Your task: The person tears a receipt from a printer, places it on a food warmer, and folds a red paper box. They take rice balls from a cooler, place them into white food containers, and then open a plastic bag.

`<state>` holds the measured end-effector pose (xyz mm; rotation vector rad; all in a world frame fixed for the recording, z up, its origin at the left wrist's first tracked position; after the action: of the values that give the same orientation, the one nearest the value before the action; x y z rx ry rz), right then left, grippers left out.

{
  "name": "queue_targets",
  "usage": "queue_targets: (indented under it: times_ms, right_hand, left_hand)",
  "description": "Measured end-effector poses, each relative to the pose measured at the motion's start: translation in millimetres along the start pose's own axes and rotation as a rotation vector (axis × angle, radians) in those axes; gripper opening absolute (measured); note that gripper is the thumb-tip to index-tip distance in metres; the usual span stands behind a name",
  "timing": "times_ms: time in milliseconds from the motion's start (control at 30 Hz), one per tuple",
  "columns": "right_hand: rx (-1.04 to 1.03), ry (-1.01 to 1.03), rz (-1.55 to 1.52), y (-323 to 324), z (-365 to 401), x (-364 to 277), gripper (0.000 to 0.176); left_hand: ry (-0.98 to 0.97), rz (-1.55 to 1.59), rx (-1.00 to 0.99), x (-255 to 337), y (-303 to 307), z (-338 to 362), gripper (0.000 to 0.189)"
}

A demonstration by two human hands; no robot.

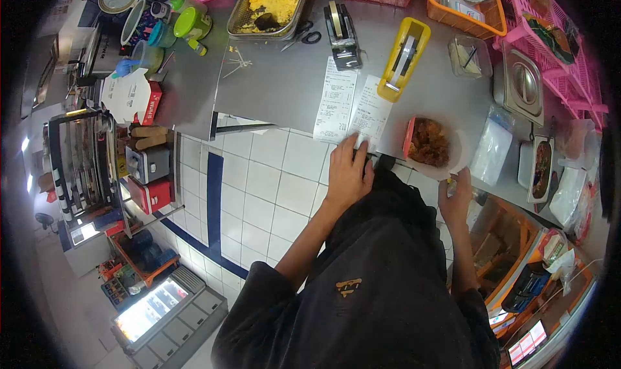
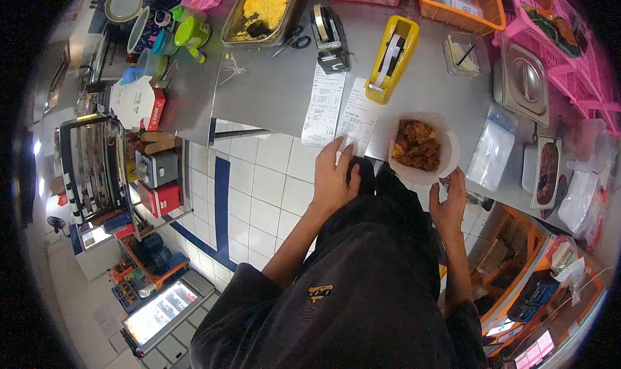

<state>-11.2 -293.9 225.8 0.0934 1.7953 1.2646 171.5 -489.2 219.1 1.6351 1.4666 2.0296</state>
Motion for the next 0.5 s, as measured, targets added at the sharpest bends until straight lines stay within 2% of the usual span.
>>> queue_targets:
  times_ms: [100, 167, 300, 367, 500]
  right_hand:
    - [-0.011, -0.005, -0.014, 0, 0, -1, 0.043]
    - [0.013, -0.007, 0.071, 2, 2, 1, 0.043]
    - [-0.017, 0.012, 0.047, 2, -1, 4, 0.046]
    - [-0.025, -0.010, 0.044, 1, -2, 6, 0.053]
    - [-0.017, 0.038, 0.054, 11, -6, -11, 0.060]
  left_hand:
    - [0.015, -0.062, 0.087, 0, 9, -5, 0.063]
    - [0.083, -0.158, 0.071, -9, 7, -7, 0.061]
    - [0.072, -0.167, 0.042, -13, 4, -2, 0.063]
    - [0.107, -0.176, -0.010, -15, 2, -1, 0.066]
    - [0.052, -0.028, 0.003, 5, 8, -6, 0.069]
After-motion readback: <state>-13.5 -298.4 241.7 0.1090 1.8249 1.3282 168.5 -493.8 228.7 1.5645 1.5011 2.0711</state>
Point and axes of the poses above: each hand's wrist, its own z-axis away from the middle knuckle, its own y-axis out of the back of the hand, x = y × z, the point moved 9 cm from there along -z, towards the middle knuckle, and after that the axes turned 8 degrees about z, right-handed, at the moved point
